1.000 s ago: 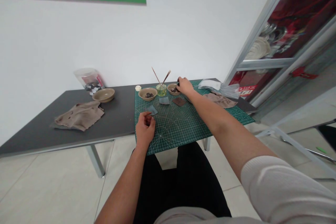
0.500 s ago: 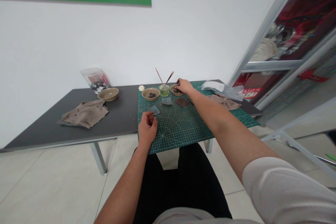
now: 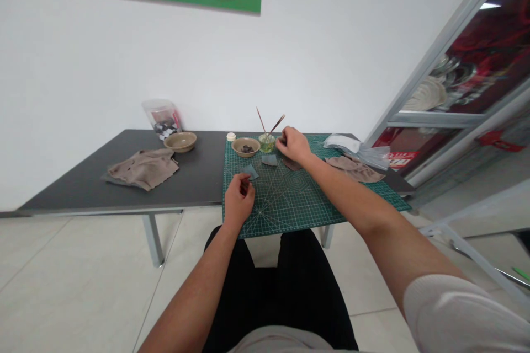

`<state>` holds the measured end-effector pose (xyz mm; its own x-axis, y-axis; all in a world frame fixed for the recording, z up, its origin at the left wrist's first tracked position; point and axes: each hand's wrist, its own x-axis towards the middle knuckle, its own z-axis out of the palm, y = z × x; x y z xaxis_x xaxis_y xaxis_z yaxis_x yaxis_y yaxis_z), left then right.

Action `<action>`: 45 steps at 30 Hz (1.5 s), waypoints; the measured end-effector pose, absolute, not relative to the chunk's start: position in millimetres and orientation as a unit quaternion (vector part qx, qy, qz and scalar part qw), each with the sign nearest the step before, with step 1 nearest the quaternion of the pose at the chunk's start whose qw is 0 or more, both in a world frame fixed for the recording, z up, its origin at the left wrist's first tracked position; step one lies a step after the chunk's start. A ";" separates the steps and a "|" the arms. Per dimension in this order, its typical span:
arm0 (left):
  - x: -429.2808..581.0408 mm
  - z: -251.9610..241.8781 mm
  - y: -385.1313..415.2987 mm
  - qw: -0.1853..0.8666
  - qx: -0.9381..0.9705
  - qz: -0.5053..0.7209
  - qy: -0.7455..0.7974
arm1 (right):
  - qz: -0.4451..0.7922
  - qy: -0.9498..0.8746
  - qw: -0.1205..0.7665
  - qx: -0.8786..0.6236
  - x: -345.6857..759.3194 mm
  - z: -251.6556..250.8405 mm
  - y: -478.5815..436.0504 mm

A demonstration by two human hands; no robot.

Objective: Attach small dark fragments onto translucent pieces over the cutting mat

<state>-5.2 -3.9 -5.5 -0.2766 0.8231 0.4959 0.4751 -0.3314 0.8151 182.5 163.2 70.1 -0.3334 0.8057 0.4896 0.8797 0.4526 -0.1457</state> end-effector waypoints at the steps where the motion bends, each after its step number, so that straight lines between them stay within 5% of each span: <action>1: -5.1 -5.5 -3.8 0.141 0.587 0.571 0.556 | -0.063 -0.850 0.241 -0.464 172.0 74.0 154.6; 5: -5.6 -7.9 -2.6 0.121 0.589 0.575 0.554 | -0.026 -0.922 0.202 -0.330 116.1 84.4 147.1; 21: -8.6 -13.0 -0.1 0.122 0.579 0.609 0.528 | 0.053 -0.916 0.004 -0.399 50.3 63.8 197.8; 45: -7.6 -12.8 -0.5 0.127 0.589 0.604 0.522 | 0.031 -0.949 0.062 -0.308 50.0 42.8 211.1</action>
